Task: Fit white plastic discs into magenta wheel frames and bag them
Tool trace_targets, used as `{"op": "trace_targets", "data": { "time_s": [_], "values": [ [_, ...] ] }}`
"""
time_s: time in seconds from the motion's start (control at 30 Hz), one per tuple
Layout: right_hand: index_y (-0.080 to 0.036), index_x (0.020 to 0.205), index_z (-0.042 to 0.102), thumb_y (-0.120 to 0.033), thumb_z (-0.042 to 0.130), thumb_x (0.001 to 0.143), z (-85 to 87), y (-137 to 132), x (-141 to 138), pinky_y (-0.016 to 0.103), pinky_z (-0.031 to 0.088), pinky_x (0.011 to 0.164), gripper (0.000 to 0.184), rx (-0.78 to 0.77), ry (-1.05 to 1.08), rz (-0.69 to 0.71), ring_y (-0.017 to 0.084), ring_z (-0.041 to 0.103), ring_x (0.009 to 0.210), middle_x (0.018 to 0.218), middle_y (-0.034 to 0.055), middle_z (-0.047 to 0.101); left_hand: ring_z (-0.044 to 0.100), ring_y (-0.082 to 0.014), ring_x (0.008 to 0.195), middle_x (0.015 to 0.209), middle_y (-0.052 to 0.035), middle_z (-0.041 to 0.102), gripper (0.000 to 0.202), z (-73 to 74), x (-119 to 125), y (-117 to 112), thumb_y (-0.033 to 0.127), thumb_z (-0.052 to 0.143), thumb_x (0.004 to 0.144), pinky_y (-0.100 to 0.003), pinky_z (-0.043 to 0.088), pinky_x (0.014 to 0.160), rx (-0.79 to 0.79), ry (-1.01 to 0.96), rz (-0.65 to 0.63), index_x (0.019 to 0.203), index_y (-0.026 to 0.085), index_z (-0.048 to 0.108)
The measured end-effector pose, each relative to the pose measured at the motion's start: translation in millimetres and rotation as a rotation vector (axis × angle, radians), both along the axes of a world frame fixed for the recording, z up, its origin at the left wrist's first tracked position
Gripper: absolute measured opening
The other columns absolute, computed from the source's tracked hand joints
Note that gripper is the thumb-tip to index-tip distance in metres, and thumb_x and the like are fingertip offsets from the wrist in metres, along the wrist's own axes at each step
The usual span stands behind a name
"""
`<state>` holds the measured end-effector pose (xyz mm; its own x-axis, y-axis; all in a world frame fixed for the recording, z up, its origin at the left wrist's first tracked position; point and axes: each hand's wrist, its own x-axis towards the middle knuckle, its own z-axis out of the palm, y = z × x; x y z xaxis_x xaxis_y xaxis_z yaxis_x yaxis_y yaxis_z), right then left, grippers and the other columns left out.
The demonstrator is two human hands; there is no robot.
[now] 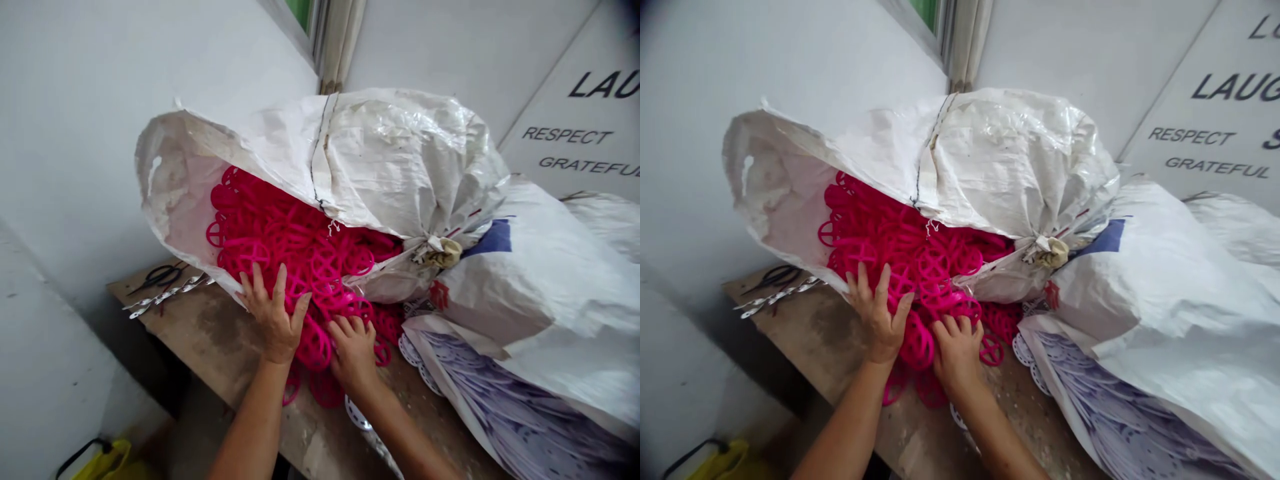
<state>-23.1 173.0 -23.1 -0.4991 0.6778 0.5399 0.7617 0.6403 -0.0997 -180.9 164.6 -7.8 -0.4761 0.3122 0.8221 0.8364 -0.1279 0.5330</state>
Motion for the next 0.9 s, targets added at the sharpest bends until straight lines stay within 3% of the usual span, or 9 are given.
{"op": "trace_targets", "data": {
  "time_s": [0.1, 0.17, 0.27, 0.33, 0.47, 0.57, 0.63, 0.77, 0.9],
  "values": [
    [-0.023, 0.093, 0.060, -0.032, 0.057, 0.082, 13.5, 4, 12, 0.041, 0.034, 0.082, 0.014, -0.269, -0.030, -0.055, 0.023, 0.053, 0.089, 0.089, 0.0026, 0.066, 0.009, -0.0394, 0.140, 0.151, -0.0139, 0.026, 0.060, -2.2, 4, 0, 0.045, 0.065, 0.076, -0.062, 0.007, 0.108, -0.035, 0.021, 0.014, 0.130, 0.023, 0.052],
    [-0.021, 0.098, 0.058, -0.029, 0.058, 0.081, 28.3, 9, 19, 0.035, 0.037, 0.075, 0.019, -0.335, -0.051, -0.086, 0.022, 0.055, 0.087, 0.090, 0.0034, 0.067, 0.011, -0.0396, 0.139, 0.149, -0.0138, 0.029, 0.054, -3.8, 5, 1, 0.044, 0.065, 0.077, -0.063, 0.006, 0.107, -0.062, 0.027, 0.035, 0.126, 0.024, 0.055],
    [-0.024, 0.103, 0.060, -0.020, 0.055, 0.082, 47.2, 11, 28, 0.033, 0.038, 0.070, 0.022, -0.194, -0.109, -0.166, 0.023, 0.054, 0.092, 0.110, 0.0049, 0.065, 0.015, -0.0389, 0.138, 0.145, -0.0132, 0.037, 0.048, -7.0, 6, 4, 0.042, 0.063, 0.079, -0.063, 0.006, 0.107, -0.082, 0.016, 0.041, 0.123, 0.025, 0.058],
    [-0.028, 0.103, 0.063, -0.020, 0.053, 0.084, 49.4, 4, 31, 0.036, 0.037, 0.071, 0.023, -0.064, -0.145, -0.214, 0.026, 0.052, 0.098, 0.125, 0.0034, 0.059, 0.017, -0.0388, 0.138, 0.141, -0.0128, 0.041, 0.047, -9.7, 6, 5, 0.042, 0.061, 0.080, -0.063, 0.006, 0.107, -0.095, 0.002, 0.040, 0.123, 0.026, 0.058],
    [-0.031, 0.117, 0.059, -0.034, 0.053, 0.085, 22.6, -38, 25, 0.046, 0.037, 0.083, 0.032, 0.057, -0.051, -0.188, 0.034, 0.042, 0.116, 0.141, 0.0051, 0.044, 0.019, -0.0398, 0.136, 0.135, -0.0133, 0.046, 0.046, -14.3, 6, 8, 0.042, 0.061, 0.080, -0.064, 0.006, 0.107, -0.124, 0.001, 0.055, 0.123, 0.025, 0.059],
    [-0.035, 0.125, 0.053, -0.042, 0.056, 0.082, -9.3, -77, 13, 0.050, 0.030, 0.096, 0.043, 0.056, -0.008, 0.066, 0.033, 0.035, 0.126, 0.146, 0.0045, 0.037, 0.021, -0.0393, 0.136, 0.132, -0.0129, 0.049, 0.043, -14.6, 6, 7, 0.040, 0.060, 0.081, -0.064, 0.007, 0.107, -0.136, 0.025, 0.071, 0.121, 0.025, 0.060],
    [-0.038, 0.124, 0.053, -0.046, 0.060, 0.079, -27.8, -92, 5, 0.051, 0.024, 0.101, 0.046, 0.054, -0.044, 0.193, 0.031, 0.037, 0.124, 0.144, 0.0021, 0.039, 0.022, -0.0384, 0.136, 0.129, -0.0122, 0.051, 0.039, -13.2, 6, 4, 0.038, 0.059, 0.083, -0.063, 0.006, 0.107, -0.145, 0.048, 0.070, 0.119, 0.024, 0.061],
    [-0.035, 0.118, 0.059, -0.045, 0.065, 0.078, -49.9, -78, 2, 0.049, 0.022, 0.100, 0.042, 0.070, -0.050, 0.132, 0.030, 0.040, 0.119, 0.138, 0.0037, 0.047, 0.023, -0.0369, 0.136, 0.121, -0.0116, 0.058, 0.035, -10.2, 10, -4, 0.035, 0.059, 0.083, -0.063, 0.003, 0.108, -0.148, 0.094, 0.016, 0.114, 0.022, 0.064],
    [-0.037, 0.108, 0.064, -0.036, 0.062, 0.082, -47.6, -38, 19, 0.043, 0.029, 0.088, 0.026, 0.134, -0.032, 0.026, 0.030, 0.043, 0.114, 0.131, 0.0011, 0.054, 0.030, -0.0363, 0.134, 0.111, -0.0104, 0.064, 0.030, -10.4, 16, -5, 0.034, 0.063, 0.081, -0.062, 0.007, 0.109, -0.097, 0.172, -0.042, 0.108, 0.022, 0.067]
  ]
}}
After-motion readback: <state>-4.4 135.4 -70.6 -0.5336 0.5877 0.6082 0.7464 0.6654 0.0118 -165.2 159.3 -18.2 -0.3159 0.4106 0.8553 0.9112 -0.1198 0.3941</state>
